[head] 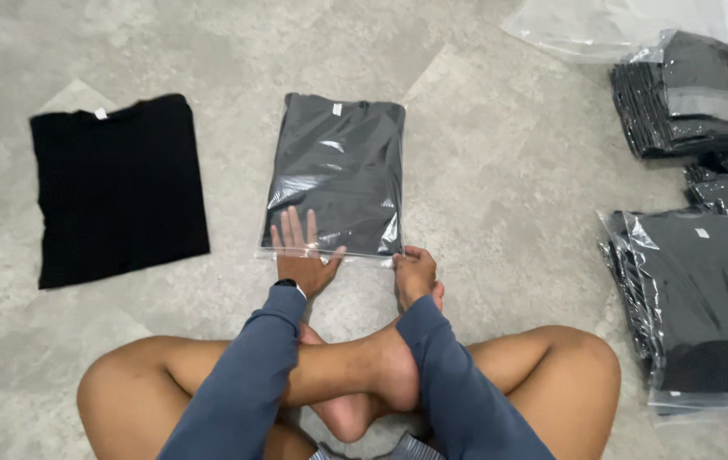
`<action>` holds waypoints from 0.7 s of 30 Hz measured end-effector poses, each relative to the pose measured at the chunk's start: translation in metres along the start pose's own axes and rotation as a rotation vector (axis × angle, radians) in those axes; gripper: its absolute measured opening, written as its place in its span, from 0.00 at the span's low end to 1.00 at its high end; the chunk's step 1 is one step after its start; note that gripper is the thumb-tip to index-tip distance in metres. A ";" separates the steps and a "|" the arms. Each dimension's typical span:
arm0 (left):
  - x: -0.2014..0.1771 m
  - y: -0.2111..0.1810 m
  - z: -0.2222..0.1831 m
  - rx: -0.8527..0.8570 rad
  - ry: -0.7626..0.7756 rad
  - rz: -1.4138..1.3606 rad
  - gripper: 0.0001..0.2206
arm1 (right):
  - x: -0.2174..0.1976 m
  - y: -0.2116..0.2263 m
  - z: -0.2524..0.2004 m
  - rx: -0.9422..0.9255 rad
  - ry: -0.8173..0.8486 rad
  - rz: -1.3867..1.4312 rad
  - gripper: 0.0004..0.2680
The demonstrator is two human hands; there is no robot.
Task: The person places folded black shirts into clear plastic bags and seals them by hand.
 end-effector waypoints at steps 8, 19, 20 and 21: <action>0.025 0.006 -0.027 -0.117 0.450 0.223 0.40 | -0.001 -0.004 0.007 -0.012 -0.017 -0.061 0.08; -0.020 0.106 -0.025 -0.521 0.033 -0.146 0.22 | 0.022 0.099 -0.079 -1.182 0.009 -0.687 0.10; -0.015 0.111 -0.019 -0.571 0.087 -0.316 0.22 | 0.044 0.092 -0.093 -1.363 0.188 -0.816 0.09; -0.010 0.112 -0.019 -0.576 0.087 -0.320 0.22 | 0.047 0.087 -0.092 -1.366 0.191 -0.820 0.09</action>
Point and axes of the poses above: each hand's wrist, its own z-axis towards the middle knuckle, its own x-axis out of the palm, y = z × x, the point moved 8 cm from there along z, towards the middle knuckle, and after that the axes turned 4 degrees about -x, right-handed, at the moved point
